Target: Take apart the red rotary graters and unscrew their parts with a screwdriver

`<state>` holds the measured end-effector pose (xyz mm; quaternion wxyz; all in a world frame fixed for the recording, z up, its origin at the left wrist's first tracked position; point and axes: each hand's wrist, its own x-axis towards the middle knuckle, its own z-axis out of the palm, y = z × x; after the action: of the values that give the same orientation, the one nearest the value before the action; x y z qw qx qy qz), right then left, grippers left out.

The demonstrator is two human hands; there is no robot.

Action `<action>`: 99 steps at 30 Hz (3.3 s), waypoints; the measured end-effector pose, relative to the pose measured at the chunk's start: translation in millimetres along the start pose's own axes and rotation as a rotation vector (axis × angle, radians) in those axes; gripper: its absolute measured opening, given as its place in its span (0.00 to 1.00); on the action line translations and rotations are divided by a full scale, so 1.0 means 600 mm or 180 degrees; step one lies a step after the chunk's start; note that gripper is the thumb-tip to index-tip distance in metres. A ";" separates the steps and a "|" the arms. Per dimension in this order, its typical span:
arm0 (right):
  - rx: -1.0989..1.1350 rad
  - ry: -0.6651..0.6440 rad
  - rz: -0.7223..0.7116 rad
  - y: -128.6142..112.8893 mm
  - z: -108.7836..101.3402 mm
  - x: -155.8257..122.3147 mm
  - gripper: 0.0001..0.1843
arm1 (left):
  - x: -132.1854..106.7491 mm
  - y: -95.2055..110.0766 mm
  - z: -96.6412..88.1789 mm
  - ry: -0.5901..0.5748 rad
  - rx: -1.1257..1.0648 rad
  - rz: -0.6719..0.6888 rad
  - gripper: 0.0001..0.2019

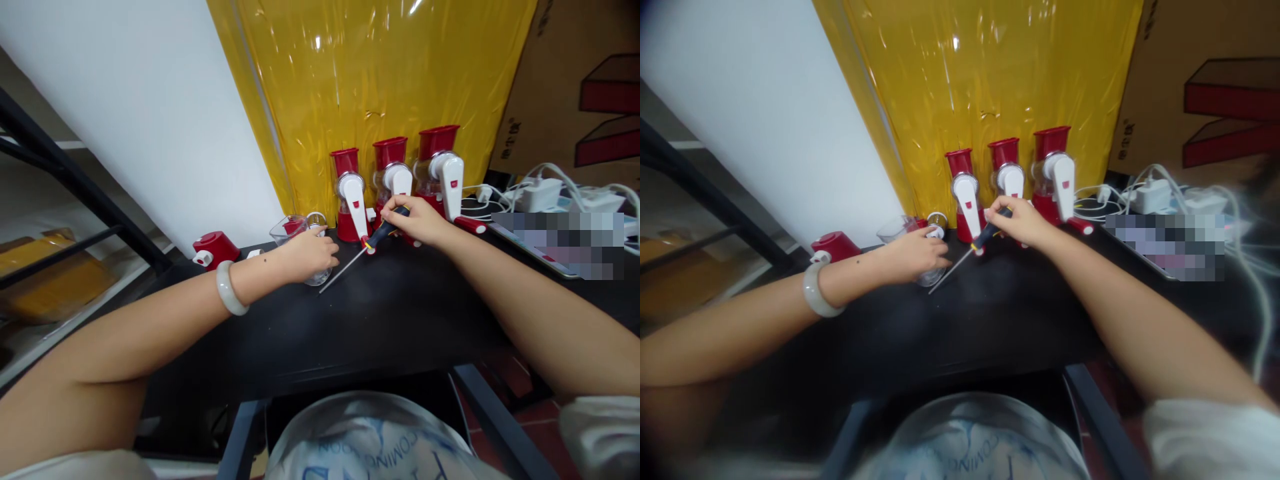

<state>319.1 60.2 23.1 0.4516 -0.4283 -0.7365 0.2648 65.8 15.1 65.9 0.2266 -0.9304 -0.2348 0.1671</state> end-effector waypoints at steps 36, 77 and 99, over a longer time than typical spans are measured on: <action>0.0995 -0.1032 0.0004 -0.080 0.065 -0.090 0.10 | -0.122 -0.002 0.144 0.2269 -0.4307 -0.2412 0.31; 0.0288 -0.1062 -0.0155 -0.023 0.203 -0.067 0.17 | -0.174 -0.077 0.114 0.5615 -0.5395 -0.3342 0.29; 0.0591 -0.1036 0.0004 -0.020 0.209 -0.071 0.18 | -0.161 -0.057 0.102 0.5603 -0.5156 -0.3166 0.29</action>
<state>212.2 16.6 -42.9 0.3638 -0.3367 -0.7721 0.3977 -52.6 13.7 51.0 -0.2829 -0.4119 -0.3600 -0.7878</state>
